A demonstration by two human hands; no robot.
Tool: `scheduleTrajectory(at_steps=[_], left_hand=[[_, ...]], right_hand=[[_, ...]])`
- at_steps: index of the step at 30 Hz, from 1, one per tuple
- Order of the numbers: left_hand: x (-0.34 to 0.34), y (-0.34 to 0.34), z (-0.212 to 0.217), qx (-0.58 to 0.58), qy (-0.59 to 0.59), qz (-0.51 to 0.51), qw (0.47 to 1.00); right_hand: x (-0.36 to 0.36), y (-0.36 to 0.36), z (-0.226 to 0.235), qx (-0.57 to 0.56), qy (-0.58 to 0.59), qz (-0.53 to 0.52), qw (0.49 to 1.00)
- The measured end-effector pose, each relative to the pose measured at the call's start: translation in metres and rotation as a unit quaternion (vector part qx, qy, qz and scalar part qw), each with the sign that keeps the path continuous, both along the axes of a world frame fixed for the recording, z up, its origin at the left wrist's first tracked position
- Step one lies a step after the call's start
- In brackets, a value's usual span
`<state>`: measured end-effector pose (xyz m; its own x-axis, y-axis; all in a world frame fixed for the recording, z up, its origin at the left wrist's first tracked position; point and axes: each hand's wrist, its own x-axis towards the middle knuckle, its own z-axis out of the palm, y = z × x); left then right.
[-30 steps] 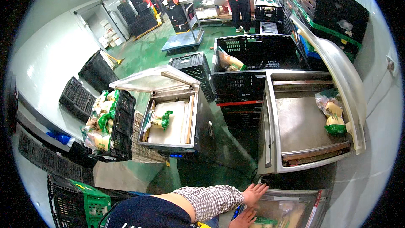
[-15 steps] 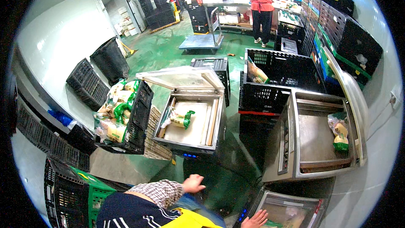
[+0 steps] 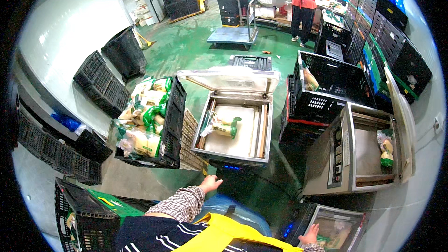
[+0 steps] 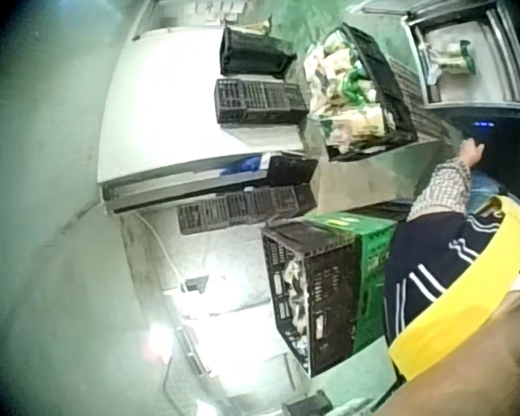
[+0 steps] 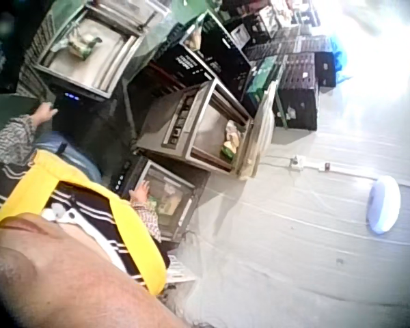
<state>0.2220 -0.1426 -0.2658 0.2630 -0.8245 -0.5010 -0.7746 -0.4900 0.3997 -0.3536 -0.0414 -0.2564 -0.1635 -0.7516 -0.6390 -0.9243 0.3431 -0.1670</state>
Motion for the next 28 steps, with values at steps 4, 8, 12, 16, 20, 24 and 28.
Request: scheduleTrajectory(at_steps=[4,8,12,16,20,24,28], left_hand=[[0.028,0.012,-0.026,-0.003,0.062,-0.012,0.998],[0.030,-0.003,-0.013,-0.008,0.078,0.003,0.997],[0.034,-0.002,0.041,-0.086,0.096,0.024,0.991],[0.025,-0.016,0.087,-0.092,0.083,-0.010,0.992],[0.061,0.002,0.013,-0.051,0.070,0.118,0.989],[0.058,-0.009,0.000,-0.028,0.085,0.168,0.982],[0.047,-0.039,0.008,-0.033,0.119,0.200,0.972]], right_hand=[[0.020,-0.031,0.020,0.148,0.025,0.002,0.989],[-0.027,-0.034,-0.040,0.211,0.078,0.062,0.972],[-0.020,-0.036,-0.040,0.264,0.083,0.092,0.957],[-0.025,-0.039,-0.025,0.298,0.081,0.240,0.920],[0.001,-0.040,-0.014,0.253,0.091,0.158,0.950],[0.021,-0.047,0.019,0.247,0.021,0.043,0.968],[-0.043,-0.025,-0.065,0.208,0.093,0.196,0.954]])
